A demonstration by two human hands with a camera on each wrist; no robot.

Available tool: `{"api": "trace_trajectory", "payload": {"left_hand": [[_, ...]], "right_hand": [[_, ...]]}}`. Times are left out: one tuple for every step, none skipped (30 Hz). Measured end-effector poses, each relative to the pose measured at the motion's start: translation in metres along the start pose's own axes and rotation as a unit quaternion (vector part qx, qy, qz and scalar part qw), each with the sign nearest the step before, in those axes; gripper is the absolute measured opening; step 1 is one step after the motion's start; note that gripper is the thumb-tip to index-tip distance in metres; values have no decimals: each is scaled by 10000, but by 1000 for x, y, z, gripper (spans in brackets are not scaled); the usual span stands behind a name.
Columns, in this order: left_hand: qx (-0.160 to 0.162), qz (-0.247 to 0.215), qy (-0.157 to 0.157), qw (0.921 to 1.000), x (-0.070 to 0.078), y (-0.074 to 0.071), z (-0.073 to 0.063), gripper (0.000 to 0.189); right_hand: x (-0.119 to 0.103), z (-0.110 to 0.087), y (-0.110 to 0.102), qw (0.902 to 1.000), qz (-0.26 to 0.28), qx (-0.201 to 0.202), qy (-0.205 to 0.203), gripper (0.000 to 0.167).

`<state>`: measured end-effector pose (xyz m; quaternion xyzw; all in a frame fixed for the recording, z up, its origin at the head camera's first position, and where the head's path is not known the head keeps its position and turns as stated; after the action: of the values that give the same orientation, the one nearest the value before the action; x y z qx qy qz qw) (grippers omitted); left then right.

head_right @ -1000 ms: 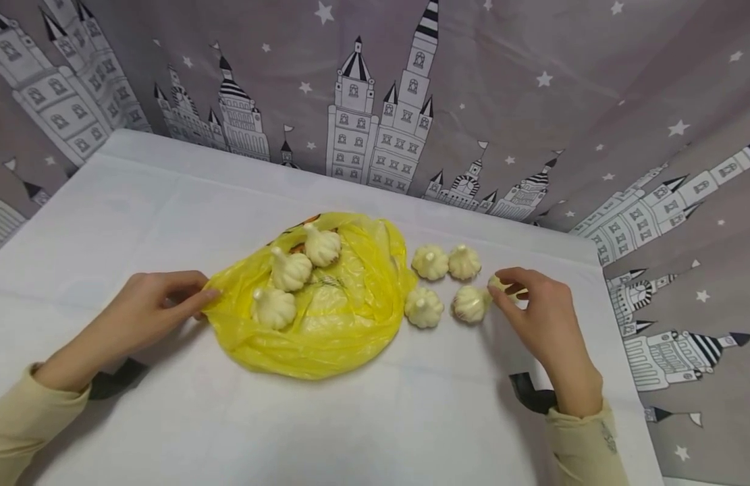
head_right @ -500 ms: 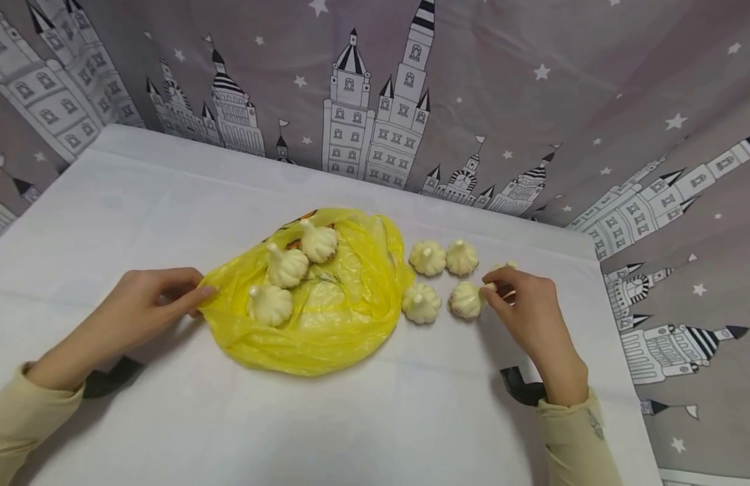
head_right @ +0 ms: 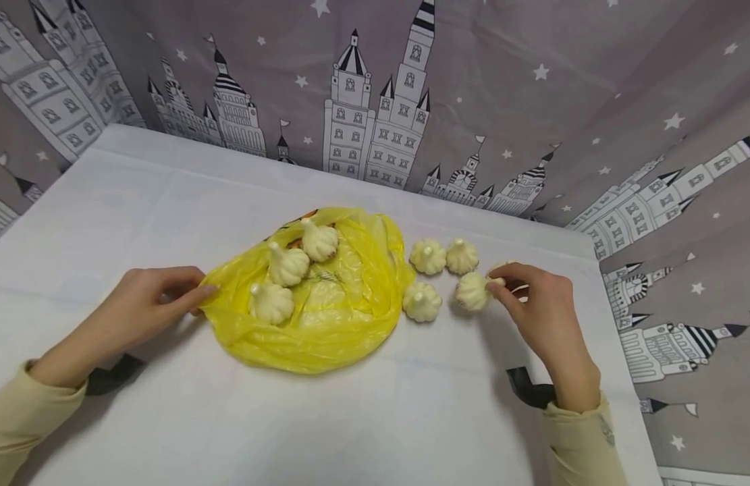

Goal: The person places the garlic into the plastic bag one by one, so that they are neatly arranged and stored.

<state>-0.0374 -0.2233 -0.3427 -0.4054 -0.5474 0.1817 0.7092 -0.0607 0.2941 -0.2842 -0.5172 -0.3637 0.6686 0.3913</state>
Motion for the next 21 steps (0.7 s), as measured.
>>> {"api": "trace_trajectory", "payload": {"left_hand": [[1, 4, 3, 10000, 0, 0, 0, 17], [1, 11, 3, 10000, 0, 0, 0, 17], [-3, 8, 8, 10000, 0, 1, 0, 17], [-7, 7, 1, 10000, 0, 1, 0, 17], [-5, 10, -8, 10000, 0, 0, -1, 17], [1, 14, -13, 10000, 1, 0, -1, 17], [0, 12, -25, 10000, 1, 0, -1, 18], [1, 8, -24, 10000, 1, 0, -1, 18], [2, 0, -21, 10000, 1, 0, -1, 17], [-6, -8, -19, 10000, 1, 1, -1, 17], [-10, -13, -23, 10000, 1, 1, -1, 17], [-13, -12, -15, 10000, 1, 1, -1, 17], [-16, -17, -10, 10000, 1, 1, -1, 17], [-14, -14, -4, 10000, 1, 1, -1, 16], [-18, -15, -4, 10000, 0, 1, -1, 16], [-19, -12, -7, 10000, 0, 1, -1, 16], [-9, -4, -8, 10000, 0, 1, -1, 16], [1, 5, 4, 10000, 0, 1, -1, 16], [4, 3, 7, 10000, 0, 1, -1, 16], [8, 4, 12, 10000, 0, 1, -1, 16], [16, 8, 14, 10000, 0, 1, -1, 16]], "right_hand": [[1, 0, -2, 10000, -1, 85, 19, 18], [1, -1, -4, 9998, -6, 171, 47, 19], [2, -1, -5, 9997, -11, 245, 63, 19], [2, -1, -6, 9995, -6, 295, 72, 20], [3, -1, -7, 9994, 12, 328, 68, 20], [3, 0, -7, 9994, 32, 349, 63, 20], [3, 0, -7, 9993, 48, 363, 71, 19], [3, 0, -7, 9992, 63, 386, 69, 19], [2, 0, -7, 9991, 72, 401, 82, 19], [1, 0, -8, 9990, 84, 422, 98, 19], [0, 0, -8, 9989, 85, 460, 105, 18], [-1, 0, -9, 9987, 98, 496, 118, 18], [-2, 0, -10, 9984, 99, 537, 127, 18], [-4, 1, -10, 9982, 113, 570, 130, 18], [-6, 1, -11, 9981, 102, 595, 142, 17], [-8, 2, -12, 9979, 105, 623, 130, 16], [-10, 3, -12, 9977, 104, 654, 114, 16], [-12, 3, -12, 9975, 103, 687, 115, 16], [-15, 4, -13, 9972, 110, 732, 92, 15], [-18, 5, -13, 9968, 118, 788, 61, 14], [-21, 6, -13, 9963, 127, 846, 35, 13]]}}
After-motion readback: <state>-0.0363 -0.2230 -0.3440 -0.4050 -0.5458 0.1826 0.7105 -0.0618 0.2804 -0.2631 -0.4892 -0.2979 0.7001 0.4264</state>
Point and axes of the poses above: each hand's wrist, its own z-axis towards the middle knuckle, its own y-axis out of the palm, x = y × z, the point moved 2 cm from there along z, towards the middle knuckle, and after that the axes turned 8 degrees about y, right-handed, at the moved point
